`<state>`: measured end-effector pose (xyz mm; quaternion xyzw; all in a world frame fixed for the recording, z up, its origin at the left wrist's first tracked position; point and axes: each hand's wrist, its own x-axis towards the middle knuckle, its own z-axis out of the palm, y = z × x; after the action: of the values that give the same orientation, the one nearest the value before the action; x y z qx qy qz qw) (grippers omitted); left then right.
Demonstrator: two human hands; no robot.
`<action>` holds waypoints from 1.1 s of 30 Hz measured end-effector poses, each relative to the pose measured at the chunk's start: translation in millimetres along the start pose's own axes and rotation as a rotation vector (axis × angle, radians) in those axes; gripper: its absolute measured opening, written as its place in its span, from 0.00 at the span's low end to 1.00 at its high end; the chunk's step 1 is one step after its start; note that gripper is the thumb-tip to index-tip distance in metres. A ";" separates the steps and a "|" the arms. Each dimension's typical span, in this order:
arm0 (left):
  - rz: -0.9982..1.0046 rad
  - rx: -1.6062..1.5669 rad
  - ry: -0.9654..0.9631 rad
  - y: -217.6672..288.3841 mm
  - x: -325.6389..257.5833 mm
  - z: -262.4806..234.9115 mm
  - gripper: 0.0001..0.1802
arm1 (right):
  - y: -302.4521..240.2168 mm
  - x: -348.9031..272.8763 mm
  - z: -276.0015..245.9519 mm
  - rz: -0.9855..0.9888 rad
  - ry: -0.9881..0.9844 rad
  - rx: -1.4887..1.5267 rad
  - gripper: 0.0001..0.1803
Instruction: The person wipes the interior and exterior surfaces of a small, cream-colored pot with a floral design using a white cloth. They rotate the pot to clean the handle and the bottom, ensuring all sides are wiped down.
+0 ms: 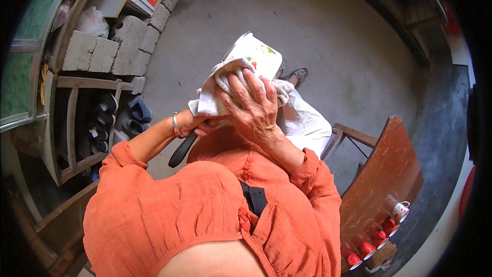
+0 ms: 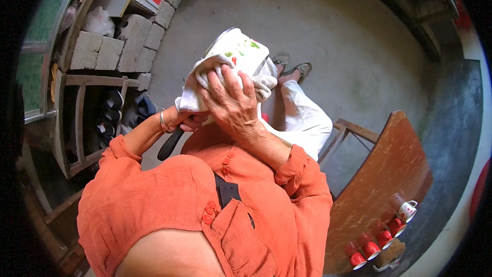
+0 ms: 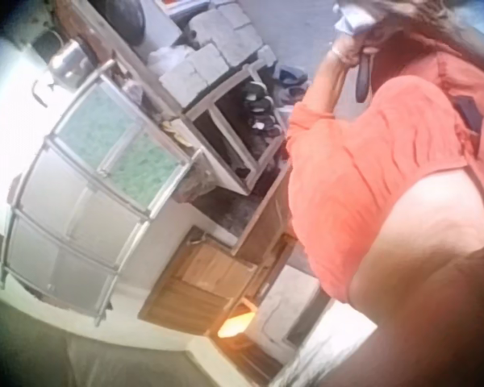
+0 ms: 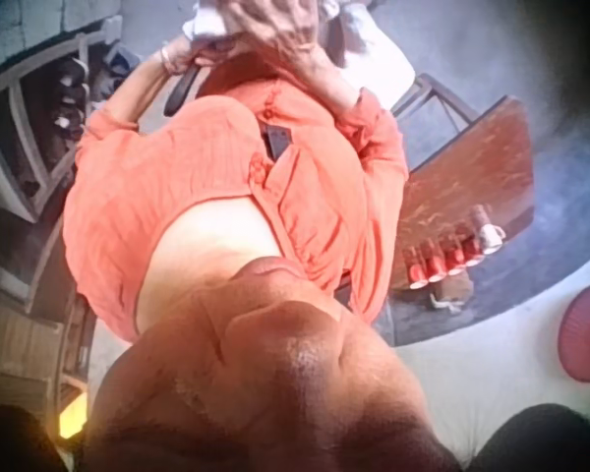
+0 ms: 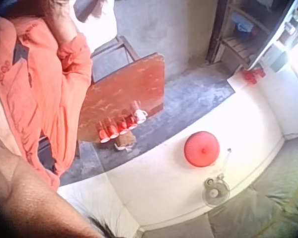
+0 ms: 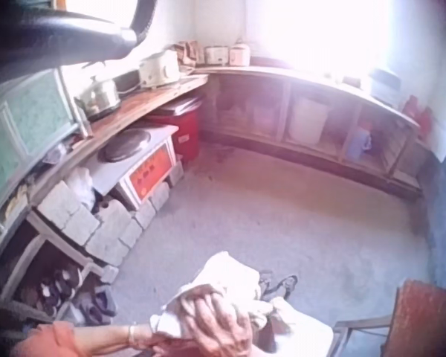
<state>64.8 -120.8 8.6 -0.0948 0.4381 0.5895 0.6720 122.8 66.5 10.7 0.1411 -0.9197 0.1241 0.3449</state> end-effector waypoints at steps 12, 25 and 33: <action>-0.143 0.164 0.136 -9.5 -2.1 -1.0 0.06 | 98.0 38.6 10.0 0.787 -0.412 0.609 0.14; -0.083 0.259 0.107 -2.6 0.0 -1.4 0.06 | 44.3 33.9 -17.5 0.297 -0.124 0.207 0.18; -0.099 0.238 0.057 -24.6 -0.4 -28.4 0.09 | 121.8 32.9 32.4 0.935 -0.533 1.160 0.20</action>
<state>72.8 -146.4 -17.7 -0.0524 0.5185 0.4963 0.6943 37.6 163.4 -6.9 -0.0778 -0.7238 0.6778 -0.1035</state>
